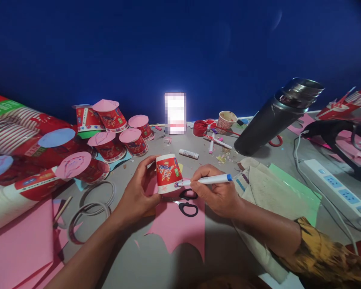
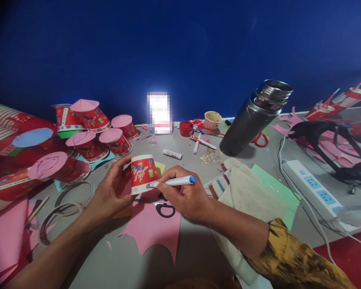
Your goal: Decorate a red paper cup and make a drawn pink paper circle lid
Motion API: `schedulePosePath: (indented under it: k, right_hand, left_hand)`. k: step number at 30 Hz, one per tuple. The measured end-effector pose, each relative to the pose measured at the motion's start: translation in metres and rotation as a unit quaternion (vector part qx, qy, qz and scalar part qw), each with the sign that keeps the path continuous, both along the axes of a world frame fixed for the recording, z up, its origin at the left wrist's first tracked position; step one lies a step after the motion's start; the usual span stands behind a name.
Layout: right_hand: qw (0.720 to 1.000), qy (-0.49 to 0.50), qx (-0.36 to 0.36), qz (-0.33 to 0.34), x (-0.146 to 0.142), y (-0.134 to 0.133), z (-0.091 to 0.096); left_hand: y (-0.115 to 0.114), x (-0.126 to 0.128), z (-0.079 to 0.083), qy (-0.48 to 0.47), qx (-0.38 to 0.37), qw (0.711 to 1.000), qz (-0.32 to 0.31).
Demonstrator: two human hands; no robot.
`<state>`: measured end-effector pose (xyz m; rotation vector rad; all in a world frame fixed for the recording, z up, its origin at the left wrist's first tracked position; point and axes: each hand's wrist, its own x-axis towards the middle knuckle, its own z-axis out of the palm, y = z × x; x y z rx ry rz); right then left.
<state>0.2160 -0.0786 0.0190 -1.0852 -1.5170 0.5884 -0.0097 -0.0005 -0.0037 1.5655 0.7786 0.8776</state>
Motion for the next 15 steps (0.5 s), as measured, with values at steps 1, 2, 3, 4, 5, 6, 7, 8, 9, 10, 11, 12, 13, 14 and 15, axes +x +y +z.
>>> schedulePosePath:
  k: [1, 2, 3, 4, 5, 6, 7, 8, 9, 10, 11, 12, 13, 14, 15]
  right_hand:
    - [1.000, 0.005, 0.000, 0.001, 0.0001, -0.0002, -0.0003]
    - [1.000, 0.014, -0.001, -0.001, 0.0004, -0.0003, -0.0009]
    - [1.000, 0.026, -0.004, -0.008, 0.0008, -0.0002, -0.0018]
    - [0.999, 0.040, -0.008, -0.018, 0.0015, 0.0000, -0.0030]
    - [0.998, 0.053, -0.014, -0.029, 0.0024, 0.0004, -0.0044]
    - [0.997, 0.065, -0.022, -0.035, 0.0034, 0.0010, -0.0060]
    - [0.996, 0.076, -0.031, -0.036, 0.0044, 0.0018, -0.0074]
    - [0.995, 0.086, -0.040, -0.032, 0.0055, 0.0027, -0.0087]
    - [0.994, 0.095, -0.047, -0.026, 0.0063, 0.0035, -0.0097]
    - [0.993, 0.104, -0.053, -0.019, 0.0069, 0.0042, -0.0102]
    - [0.992, 0.112, -0.057, -0.013, 0.0072, 0.0048, -0.0103]
    - [0.991, 0.117, -0.059, -0.009, 0.0072, 0.0052, -0.0098]
    - [0.991, 0.121, -0.059, -0.008, 0.0069, 0.0054, -0.0089]
    - [0.991, 0.122, -0.058, -0.008, 0.0065, 0.0055, -0.0078]
    - [0.991, 0.124, -0.056, -0.010, 0.0059, 0.0055, -0.0066]
  left_hand:
    - [0.0000, 0.0005, 0.0003, 0.000, -0.003, 1.000, 0.000]
    - [-0.0001, 0.0009, 0.0007, 0.001, -0.005, 1.000, 0.001]
    - [-0.0001, 0.0011, 0.0013, 0.003, -0.005, 1.000, 0.004]
    - [0.0000, 0.0011, 0.0020, 0.006, -0.003, 1.000, 0.008]
    - [0.0001, 0.0010, 0.0028, 0.008, -0.001, 1.000, 0.011]
    - [0.0004, 0.0008, 0.0037, 0.009, -0.001, 1.000, 0.014]
    - [0.0009, 0.0005, 0.0045, 0.007, -0.003, 1.000, 0.014]
    - [0.0016, 0.0002, 0.0052, 0.002, -0.009, 1.000, 0.011]
    - [0.0024, -0.0001, 0.0057, -0.007, -0.015, 1.000, 0.006]
    - [0.0033, -0.0004, 0.0060, -0.017, -0.022, 1.000, 0.002]
    - [0.0043, -0.0008, 0.0059, -0.026, -0.028, 0.999, -0.001]
    - [0.0053, -0.0011, 0.0055, -0.036, -0.032, 0.999, -0.001]
    - [0.0062, -0.0014, 0.0049, -0.044, -0.035, 0.998, 0.001]
    - [0.0069, -0.0018, 0.0040, -0.051, -0.038, 0.998, 0.004]
    - [0.0074, -0.0020, 0.0031, -0.054, -0.040, 0.998, 0.006]
